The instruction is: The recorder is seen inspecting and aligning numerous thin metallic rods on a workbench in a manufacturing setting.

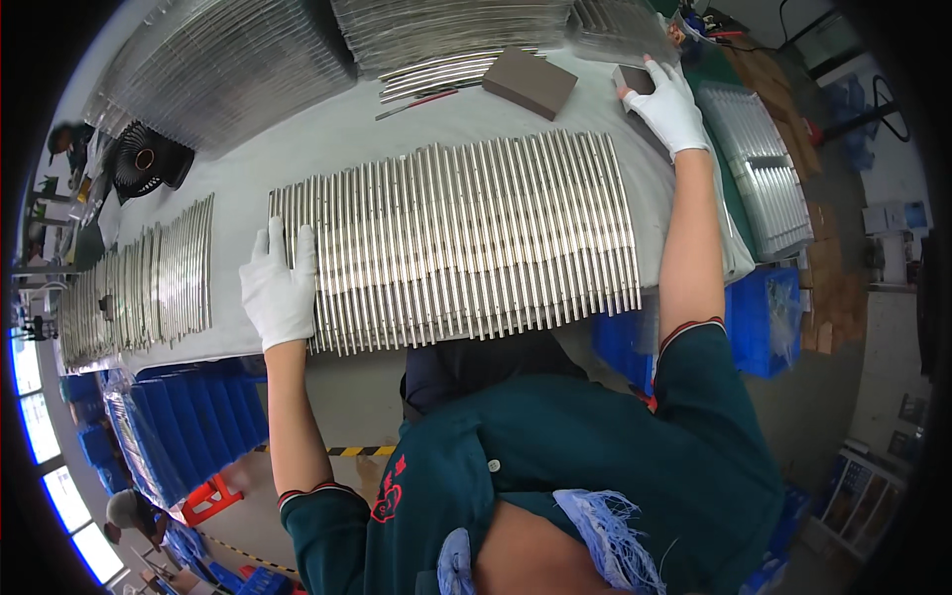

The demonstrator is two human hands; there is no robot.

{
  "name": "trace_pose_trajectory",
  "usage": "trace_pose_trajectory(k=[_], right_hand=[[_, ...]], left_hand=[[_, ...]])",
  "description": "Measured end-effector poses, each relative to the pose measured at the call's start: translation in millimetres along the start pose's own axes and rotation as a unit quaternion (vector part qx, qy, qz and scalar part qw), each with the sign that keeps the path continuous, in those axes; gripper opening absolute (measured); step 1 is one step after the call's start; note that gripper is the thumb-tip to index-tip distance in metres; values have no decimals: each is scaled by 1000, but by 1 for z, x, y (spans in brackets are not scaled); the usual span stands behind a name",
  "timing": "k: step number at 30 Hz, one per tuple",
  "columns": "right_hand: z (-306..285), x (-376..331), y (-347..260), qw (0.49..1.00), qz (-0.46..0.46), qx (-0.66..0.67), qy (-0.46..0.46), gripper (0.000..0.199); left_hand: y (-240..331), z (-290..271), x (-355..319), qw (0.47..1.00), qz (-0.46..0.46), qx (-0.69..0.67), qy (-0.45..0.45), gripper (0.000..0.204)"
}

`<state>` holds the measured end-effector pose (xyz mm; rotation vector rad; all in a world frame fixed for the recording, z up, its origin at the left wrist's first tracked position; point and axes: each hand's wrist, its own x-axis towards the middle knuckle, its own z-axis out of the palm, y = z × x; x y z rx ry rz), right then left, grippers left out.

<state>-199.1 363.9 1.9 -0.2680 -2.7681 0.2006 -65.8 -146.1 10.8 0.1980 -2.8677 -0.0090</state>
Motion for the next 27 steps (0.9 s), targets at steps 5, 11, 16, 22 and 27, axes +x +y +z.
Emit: trace_pose_trajectory(k=[5, 11, 16, 22, 27], right_hand=[[-13, -7, -28, 989, -66, 66, 118, 82], [-5, -9, -44, 926, -164, 325, 103, 74], [7, -5, -52, 925, -153, 329, 117, 75], [9, -13, -56, 920, -185, 321, 126, 74], [-27, -42, -85, 915, -232, 316, 95, 76]], left_hand=[[0, -3, -9, 998, 34, 24, 39, 56], [7, -2, -6, 999, -22, 6, 28, 68], [11, 6, -12, 998, -8, 13, 56, 67], [19, 5, -14, 998, -11, 2, 69, 68], [26, -6, -16, 999, -8, 28, 14, 63]])
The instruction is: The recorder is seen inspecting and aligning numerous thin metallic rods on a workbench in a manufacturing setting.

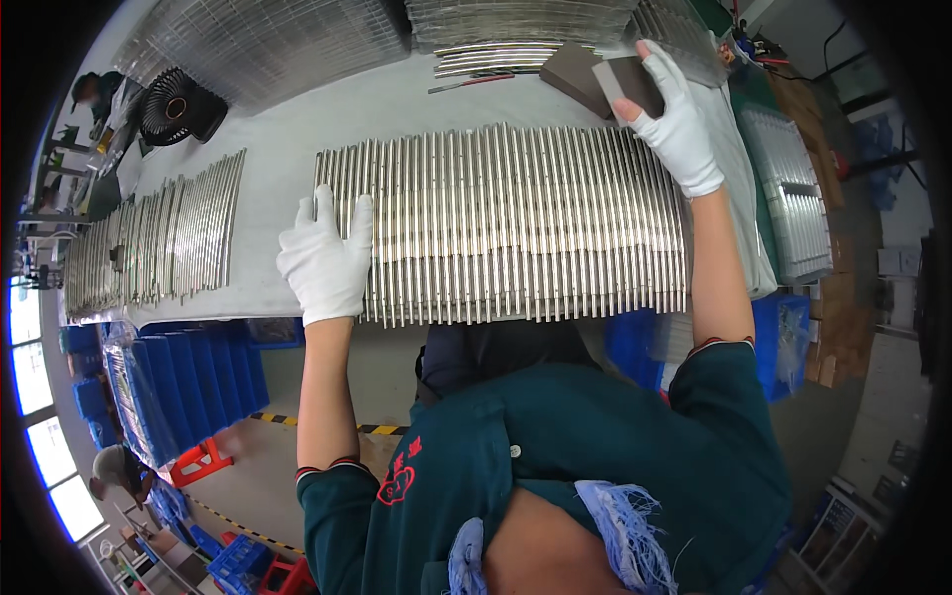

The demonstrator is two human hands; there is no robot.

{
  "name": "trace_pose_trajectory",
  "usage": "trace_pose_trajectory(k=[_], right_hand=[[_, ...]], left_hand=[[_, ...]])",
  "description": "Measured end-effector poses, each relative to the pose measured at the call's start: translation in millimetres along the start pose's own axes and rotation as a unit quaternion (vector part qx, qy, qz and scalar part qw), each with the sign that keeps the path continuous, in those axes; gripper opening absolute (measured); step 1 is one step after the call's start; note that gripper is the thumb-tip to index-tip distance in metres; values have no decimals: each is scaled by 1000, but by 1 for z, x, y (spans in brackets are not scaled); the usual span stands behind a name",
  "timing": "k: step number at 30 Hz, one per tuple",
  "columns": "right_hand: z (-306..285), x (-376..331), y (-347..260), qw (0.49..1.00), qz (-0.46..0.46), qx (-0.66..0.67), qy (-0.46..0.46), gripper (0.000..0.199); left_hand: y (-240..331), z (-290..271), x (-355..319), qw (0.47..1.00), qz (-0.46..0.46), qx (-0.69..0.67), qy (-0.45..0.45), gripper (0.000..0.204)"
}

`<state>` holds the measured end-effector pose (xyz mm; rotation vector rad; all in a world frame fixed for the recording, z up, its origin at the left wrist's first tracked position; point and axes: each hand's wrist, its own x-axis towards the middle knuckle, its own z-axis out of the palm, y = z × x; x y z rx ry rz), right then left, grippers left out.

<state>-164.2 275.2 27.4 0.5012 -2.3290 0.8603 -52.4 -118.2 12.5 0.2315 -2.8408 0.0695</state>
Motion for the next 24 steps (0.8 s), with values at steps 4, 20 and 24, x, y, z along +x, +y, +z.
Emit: trace_pose_trajectory(k=[4, 20, 24], right_hand=[[-18, -25, -47, 978, 1, -117, -176, 74], [-60, -64, -18, 960, 55, -140, -235, 71], [-63, -47, -51, 906, 303, -35, -294, 57]], left_hand=[[-7, 12, -5, 986, 130, -97, 37, 58], [112, -29, -79, 858, 440, -251, -88, 70], [126, -26, -81, 867, 434, -243, -43, 65]])
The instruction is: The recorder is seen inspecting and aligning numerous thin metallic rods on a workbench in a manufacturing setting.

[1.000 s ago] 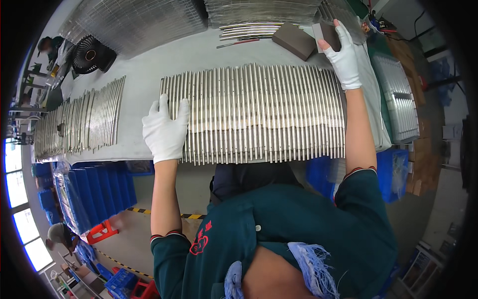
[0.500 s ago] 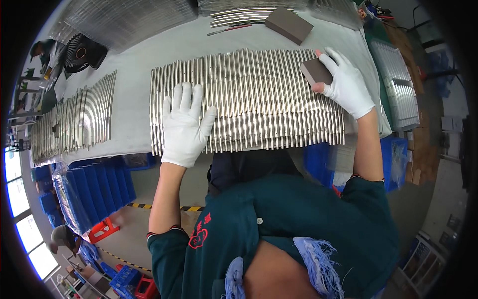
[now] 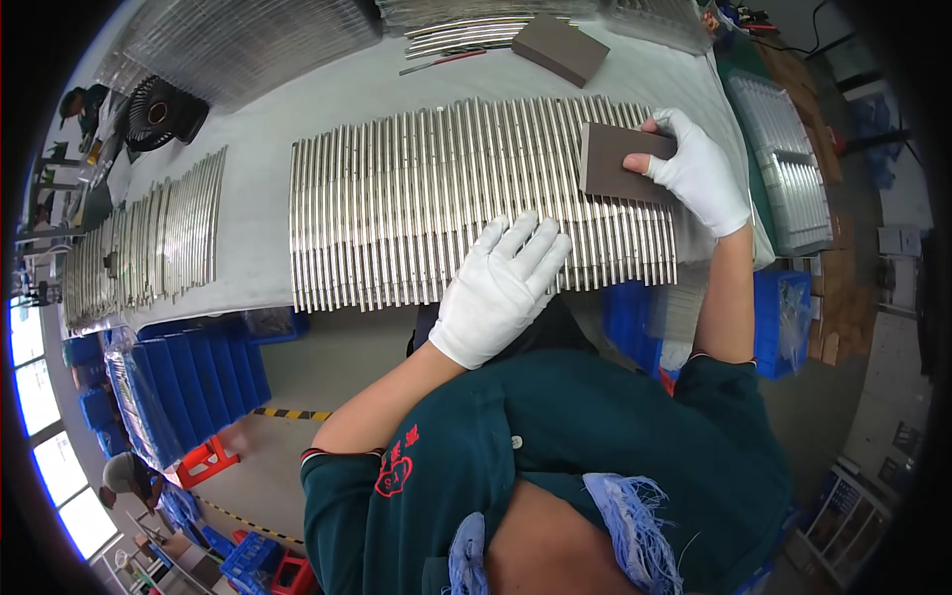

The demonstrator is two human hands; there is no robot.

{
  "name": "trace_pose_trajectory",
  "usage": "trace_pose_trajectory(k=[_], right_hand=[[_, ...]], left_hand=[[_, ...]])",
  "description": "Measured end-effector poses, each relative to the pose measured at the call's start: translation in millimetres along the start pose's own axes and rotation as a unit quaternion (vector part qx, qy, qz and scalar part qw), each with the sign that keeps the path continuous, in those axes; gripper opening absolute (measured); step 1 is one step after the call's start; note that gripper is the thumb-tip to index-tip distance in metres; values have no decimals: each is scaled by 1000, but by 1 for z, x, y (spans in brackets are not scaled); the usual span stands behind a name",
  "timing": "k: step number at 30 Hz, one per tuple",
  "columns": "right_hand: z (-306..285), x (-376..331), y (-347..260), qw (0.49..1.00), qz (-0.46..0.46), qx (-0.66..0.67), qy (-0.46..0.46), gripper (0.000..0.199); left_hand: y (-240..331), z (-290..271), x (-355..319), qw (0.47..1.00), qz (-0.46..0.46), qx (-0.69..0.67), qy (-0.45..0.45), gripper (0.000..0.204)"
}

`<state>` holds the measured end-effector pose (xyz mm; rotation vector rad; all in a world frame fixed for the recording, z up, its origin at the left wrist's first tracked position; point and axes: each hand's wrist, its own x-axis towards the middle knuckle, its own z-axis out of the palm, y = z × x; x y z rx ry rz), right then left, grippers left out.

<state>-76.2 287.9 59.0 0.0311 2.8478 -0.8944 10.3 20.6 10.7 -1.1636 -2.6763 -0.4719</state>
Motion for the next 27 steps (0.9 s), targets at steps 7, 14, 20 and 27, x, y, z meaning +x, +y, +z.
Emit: trace_pose_trajectory(k=[7, 14, 20, 27], right_hand=[[19, 0, 1, 932, -234, 15, 278, 45], [12, -16, 10, 962, -231, 34, 139, 50], [24, -16, 18, 966, -167, 177, 90, 65], [19, -13, 20, 947, -172, 272, -1, 57]], left_hand=[[4, 5, 8, 998, -14, -41, 34, 67], [2, 15, 2, 992, -4, -107, 68, 66], [3, 14, 8, 995, 2, -67, 78, 59], [0, 22, -1, 982, 44, -135, 123, 56]])
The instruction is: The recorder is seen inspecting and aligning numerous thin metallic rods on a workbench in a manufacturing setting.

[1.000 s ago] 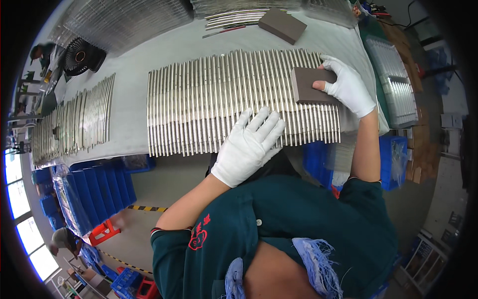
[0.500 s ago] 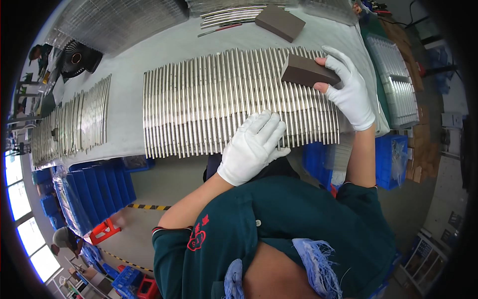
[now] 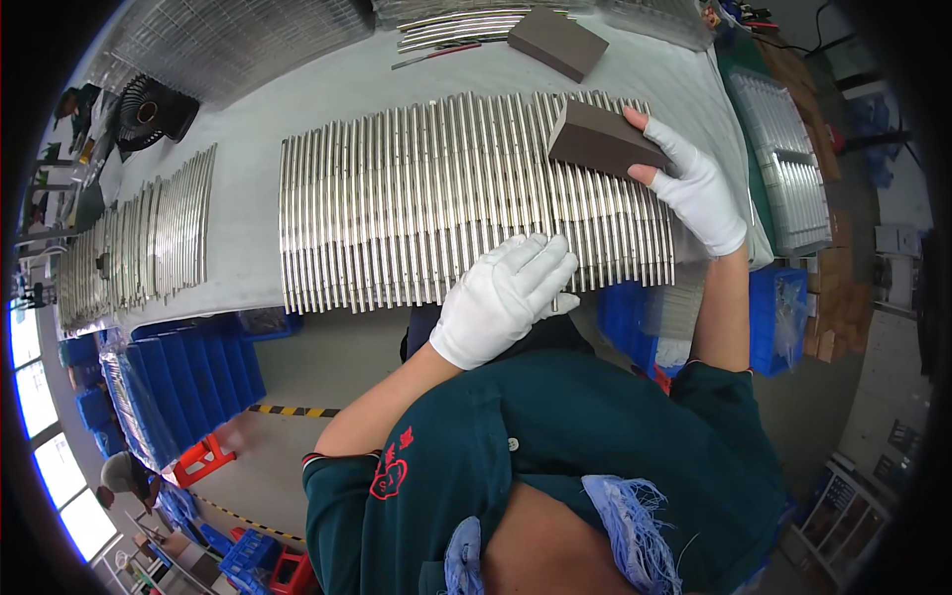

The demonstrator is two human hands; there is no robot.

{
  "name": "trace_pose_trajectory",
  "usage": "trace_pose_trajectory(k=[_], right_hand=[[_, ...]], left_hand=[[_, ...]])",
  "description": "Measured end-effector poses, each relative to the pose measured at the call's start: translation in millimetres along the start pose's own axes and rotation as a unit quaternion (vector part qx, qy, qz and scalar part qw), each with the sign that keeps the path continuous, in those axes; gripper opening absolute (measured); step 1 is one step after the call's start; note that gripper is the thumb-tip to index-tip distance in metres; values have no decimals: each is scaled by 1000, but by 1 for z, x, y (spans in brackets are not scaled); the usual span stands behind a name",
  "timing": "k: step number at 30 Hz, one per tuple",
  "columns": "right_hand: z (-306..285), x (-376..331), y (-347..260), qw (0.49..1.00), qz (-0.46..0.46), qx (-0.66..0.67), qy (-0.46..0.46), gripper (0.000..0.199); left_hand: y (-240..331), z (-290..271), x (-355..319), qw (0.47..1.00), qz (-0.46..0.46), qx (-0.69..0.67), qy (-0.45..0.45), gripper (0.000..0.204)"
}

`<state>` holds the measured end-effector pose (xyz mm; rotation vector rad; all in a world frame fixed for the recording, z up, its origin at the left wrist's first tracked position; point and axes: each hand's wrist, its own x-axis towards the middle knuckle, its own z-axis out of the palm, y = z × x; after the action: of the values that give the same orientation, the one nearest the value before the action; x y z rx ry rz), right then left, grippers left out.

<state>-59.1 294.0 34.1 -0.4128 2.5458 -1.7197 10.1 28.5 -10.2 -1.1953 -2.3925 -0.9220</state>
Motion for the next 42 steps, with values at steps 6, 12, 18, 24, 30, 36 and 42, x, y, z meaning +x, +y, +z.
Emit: trace_pose_trajectory(k=[6, 12, 18, 24, 30, 36, 42], right_hand=[[30, 20, -24, 985, -116, -85, -100, 53], [-4, 15, -20, 995, -14, -31, -95, 52], [13, 20, -22, 985, -85, -90, -120, 51], [-16, -5, -29, 995, 25, 4, -102, 52], [21, 3, -31, 982, -79, -86, -148, 52], [20, -1, -31, 985, -88, -98, -116, 52], [21, 18, -20, 989, -140, -26, 27, 55]], left_hand=[[-1, -1, 0, 1000, 1, -7, 0, 56], [0, -1, -1, 999, -9, -37, -6, 55], [-1, 0, -3, 1000, -1, -21, 0, 56], [-1, 0, -1, 1000, -1, -28, -1, 56], [-2, 1, -3, 1000, -5, -21, -1, 55], [0, -4, 4, 999, -3, -35, -19, 52], [-1, -1, -2, 1000, 0, -7, -13, 57]])
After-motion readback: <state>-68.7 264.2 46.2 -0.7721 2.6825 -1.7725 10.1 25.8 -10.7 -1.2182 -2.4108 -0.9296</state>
